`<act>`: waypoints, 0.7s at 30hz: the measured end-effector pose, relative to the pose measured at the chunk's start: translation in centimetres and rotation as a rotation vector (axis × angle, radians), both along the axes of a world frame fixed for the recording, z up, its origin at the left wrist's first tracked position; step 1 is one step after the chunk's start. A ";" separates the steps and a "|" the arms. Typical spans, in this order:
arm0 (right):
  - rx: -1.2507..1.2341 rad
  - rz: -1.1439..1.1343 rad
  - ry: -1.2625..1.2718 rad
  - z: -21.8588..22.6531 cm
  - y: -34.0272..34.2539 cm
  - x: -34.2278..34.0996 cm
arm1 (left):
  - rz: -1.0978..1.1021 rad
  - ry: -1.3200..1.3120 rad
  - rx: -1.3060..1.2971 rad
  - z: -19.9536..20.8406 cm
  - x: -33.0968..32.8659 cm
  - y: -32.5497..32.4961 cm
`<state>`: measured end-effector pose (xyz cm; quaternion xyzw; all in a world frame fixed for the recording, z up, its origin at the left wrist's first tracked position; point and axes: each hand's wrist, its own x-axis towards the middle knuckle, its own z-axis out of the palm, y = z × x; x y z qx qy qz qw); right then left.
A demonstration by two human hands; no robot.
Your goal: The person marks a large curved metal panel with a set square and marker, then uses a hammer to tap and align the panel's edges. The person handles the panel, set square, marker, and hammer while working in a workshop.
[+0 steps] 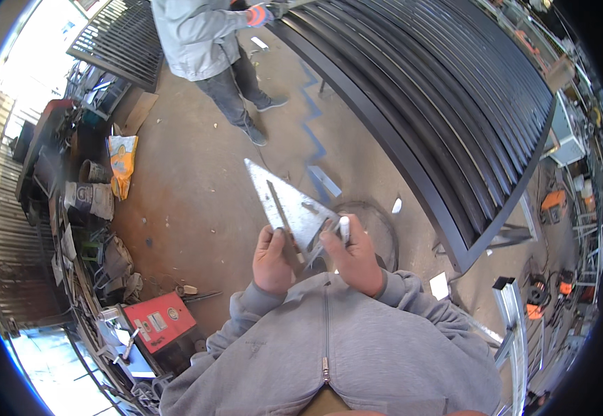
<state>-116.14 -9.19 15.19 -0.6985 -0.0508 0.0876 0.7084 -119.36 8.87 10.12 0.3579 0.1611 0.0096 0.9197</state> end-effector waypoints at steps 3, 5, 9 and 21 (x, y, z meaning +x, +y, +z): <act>-0.057 0.104 -0.086 0.3 4.0 1.4 | 0.158 -0.011 0.074 0.6 -1.0 3.7; -0.075 0.197 -0.095 0.3 6.3 2.1 | 0.247 -0.030 0.130 1.0 -1.8 5.7; -0.110 0.367 -0.133 0.1 11.7 3.7 | 0.488 0.014 0.158 1.8 -2.9 9.2; -0.013 0.800 -0.025 -2.8 31.3 11.0 | 0.867 0.185 0.188 0.6 -1.0 23.4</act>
